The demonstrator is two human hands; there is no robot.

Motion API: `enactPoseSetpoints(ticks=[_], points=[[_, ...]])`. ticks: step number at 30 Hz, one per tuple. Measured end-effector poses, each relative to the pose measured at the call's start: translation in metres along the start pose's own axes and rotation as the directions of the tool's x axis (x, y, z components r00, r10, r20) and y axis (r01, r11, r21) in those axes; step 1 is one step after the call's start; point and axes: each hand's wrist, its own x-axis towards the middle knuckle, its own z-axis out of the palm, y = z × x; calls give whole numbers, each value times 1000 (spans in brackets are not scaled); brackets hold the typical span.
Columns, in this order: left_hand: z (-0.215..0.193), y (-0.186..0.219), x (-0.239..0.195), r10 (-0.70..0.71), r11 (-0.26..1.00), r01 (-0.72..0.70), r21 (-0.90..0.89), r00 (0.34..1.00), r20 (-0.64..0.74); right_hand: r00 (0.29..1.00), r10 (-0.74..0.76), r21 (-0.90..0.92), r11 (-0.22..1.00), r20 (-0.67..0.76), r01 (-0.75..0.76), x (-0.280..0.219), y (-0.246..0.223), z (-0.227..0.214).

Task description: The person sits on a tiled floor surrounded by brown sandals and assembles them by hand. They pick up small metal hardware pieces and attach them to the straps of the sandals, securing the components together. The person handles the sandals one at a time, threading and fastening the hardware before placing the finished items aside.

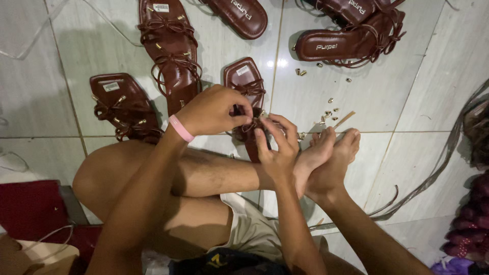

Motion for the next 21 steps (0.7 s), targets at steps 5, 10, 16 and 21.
enactPoseSetpoints(ticks=[5,10,16,21], points=[[14,-12,1,87,991,-79,108,994,-70,985,-167,-139,977,-30,161,14,-21,5],[21,-19,-1,155,979,-137,149,981,-118,984,-178,-182,968,-12,172,20,-32,3],[22,-17,0,76,991,-66,116,994,-78,966,-259,-317,917,-13,242,28,-33,1],[25,-12,0,84,985,-69,155,992,-91,963,-267,-408,882,-19,236,30,-34,-3]])
